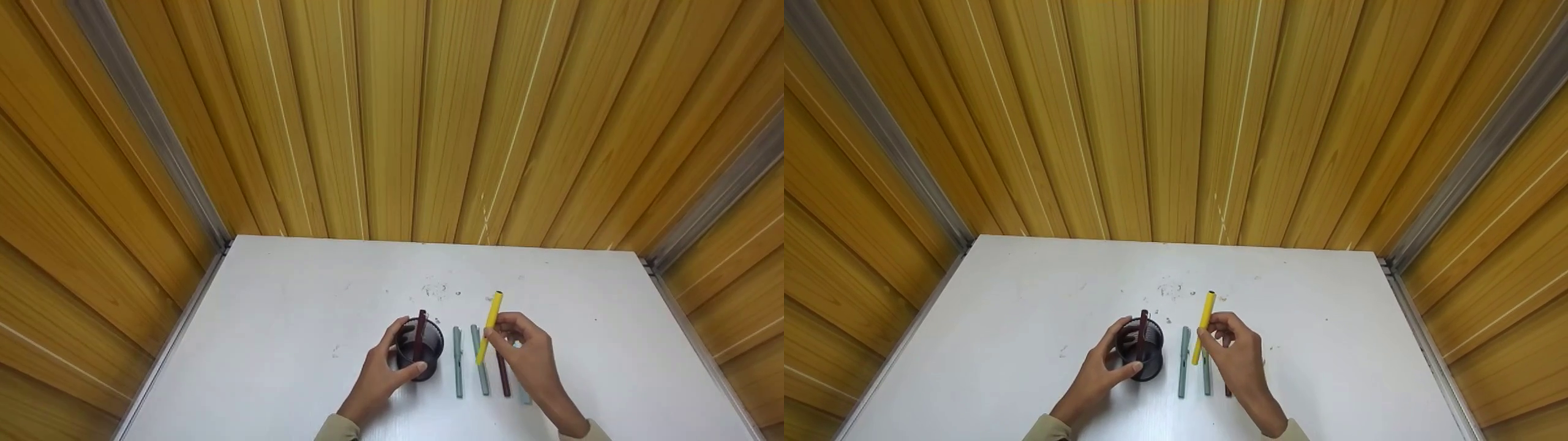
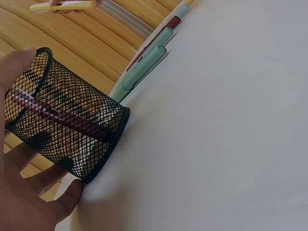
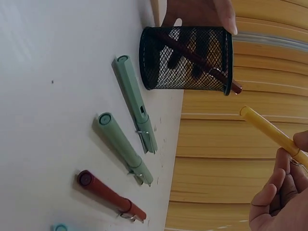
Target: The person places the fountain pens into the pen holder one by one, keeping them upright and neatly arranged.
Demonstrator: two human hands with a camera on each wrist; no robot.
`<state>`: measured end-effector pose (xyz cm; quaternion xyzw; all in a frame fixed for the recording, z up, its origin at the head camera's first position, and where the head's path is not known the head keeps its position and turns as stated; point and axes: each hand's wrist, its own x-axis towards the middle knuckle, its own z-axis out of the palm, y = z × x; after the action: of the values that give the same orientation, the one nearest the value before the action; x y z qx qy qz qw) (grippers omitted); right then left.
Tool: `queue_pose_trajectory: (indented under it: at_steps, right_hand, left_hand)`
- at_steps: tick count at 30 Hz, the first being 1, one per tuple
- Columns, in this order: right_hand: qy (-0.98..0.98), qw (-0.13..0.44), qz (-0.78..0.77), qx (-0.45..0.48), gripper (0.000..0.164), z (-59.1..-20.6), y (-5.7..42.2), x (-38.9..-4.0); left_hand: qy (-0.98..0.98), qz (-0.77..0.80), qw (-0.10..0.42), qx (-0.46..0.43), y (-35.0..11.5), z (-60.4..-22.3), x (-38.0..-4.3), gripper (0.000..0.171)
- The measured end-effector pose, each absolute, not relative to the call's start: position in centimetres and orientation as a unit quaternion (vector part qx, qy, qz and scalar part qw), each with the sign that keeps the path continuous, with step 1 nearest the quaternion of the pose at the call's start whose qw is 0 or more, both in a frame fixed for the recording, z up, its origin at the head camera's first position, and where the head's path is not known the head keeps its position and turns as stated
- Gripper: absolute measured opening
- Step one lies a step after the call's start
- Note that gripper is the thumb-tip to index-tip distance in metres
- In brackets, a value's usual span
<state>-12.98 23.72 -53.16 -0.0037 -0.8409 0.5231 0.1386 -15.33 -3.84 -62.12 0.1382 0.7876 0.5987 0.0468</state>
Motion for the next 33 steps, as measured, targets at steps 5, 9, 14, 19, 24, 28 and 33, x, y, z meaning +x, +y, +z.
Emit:
queue_pose_trajectory:
  at_steps: [5,9,14,19,24,28,33]
  right_hand:
    - [-0.829,0.150,0.539,0.022,0.024,-53.0,22.6,-13.2]
    - [-0.823,0.147,0.547,0.037,0.024,-52.8,21.5,-13.5]
    - [-0.822,0.152,0.547,0.044,0.026,-53.1,19.9,-13.7]
    - [-0.820,0.158,0.548,0.054,0.027,-54.2,18.5,-14.0]
    - [-0.829,0.163,0.531,0.063,0.026,-55.3,17.6,-14.1]
    - [-0.843,0.160,0.509,0.072,0.025,-55.9,16.8,-14.1]
    - [-0.850,0.146,0.500,0.084,0.025,-56.7,15.7,-14.0]
  left_hand:
    - [0.780,0.607,0.048,0.144,-3.8,-62.1,-15.4,0.087]
    - [0.779,0.608,0.042,0.147,-4.0,-62.0,-15.4,0.087]
    - [0.784,0.602,0.040,0.148,-4.0,-62.0,-15.4,0.088]
    - [0.786,0.600,0.046,0.145,-3.5,-62.0,-15.4,0.088]
    - [0.783,0.603,0.052,0.143,-3.5,-62.0,-15.4,0.088]
    - [0.780,0.607,0.049,0.146,-3.7,-62.0,-15.4,0.088]
    - [0.784,0.603,0.050,0.141,-3.9,-62.1,-15.5,0.088]
